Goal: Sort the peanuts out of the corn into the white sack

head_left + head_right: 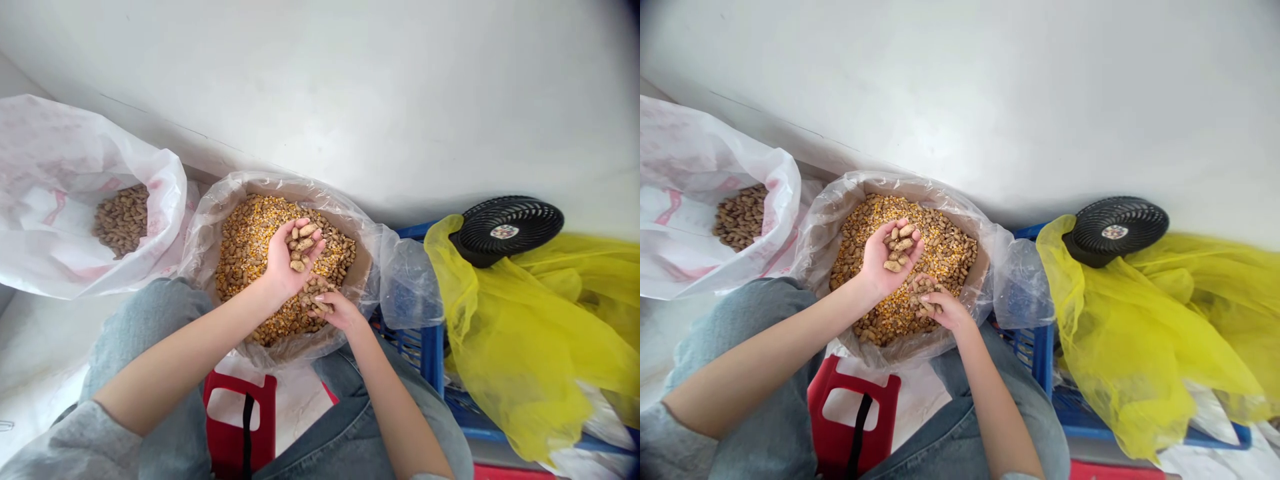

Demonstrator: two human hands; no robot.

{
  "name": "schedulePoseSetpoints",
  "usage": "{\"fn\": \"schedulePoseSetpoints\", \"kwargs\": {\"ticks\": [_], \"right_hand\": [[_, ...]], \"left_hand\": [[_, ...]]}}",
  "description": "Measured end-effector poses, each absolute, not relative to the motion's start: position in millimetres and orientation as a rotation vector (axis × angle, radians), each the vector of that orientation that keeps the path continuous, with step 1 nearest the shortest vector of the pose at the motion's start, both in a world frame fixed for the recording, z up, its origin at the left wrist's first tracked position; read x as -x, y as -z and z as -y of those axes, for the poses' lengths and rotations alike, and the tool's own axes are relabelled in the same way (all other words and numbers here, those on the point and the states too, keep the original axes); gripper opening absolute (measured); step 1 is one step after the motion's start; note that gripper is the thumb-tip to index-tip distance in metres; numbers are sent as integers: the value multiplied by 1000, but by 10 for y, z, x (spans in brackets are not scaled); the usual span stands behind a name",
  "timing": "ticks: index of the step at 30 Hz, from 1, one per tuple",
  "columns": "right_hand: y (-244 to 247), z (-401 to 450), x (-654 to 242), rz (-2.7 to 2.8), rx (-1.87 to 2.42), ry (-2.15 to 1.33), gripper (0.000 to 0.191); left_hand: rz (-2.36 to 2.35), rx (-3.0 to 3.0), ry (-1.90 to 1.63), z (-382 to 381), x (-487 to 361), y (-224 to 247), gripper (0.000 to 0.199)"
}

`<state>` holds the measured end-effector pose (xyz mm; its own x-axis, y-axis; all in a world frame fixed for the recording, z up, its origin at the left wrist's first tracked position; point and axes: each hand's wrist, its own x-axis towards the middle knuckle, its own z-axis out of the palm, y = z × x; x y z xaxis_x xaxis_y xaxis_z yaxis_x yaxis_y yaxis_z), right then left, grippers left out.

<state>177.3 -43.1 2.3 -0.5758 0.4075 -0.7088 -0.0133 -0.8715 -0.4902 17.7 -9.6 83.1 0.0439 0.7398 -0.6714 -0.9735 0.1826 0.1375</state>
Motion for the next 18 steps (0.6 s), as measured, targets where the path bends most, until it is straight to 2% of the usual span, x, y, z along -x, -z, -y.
{"fn": "schedulePoseSetpoints", "kwargs": {"ticks": [14,18], "right_hand": [[-57,395,-1763,518,1186,-2445,30],[-61,372,-1745,466,1142,-2432,23]], "left_hand": [[-716,404,-1371,92,-159,-830,11],[-728,381,-1389,98,-81,-826,11]]}}
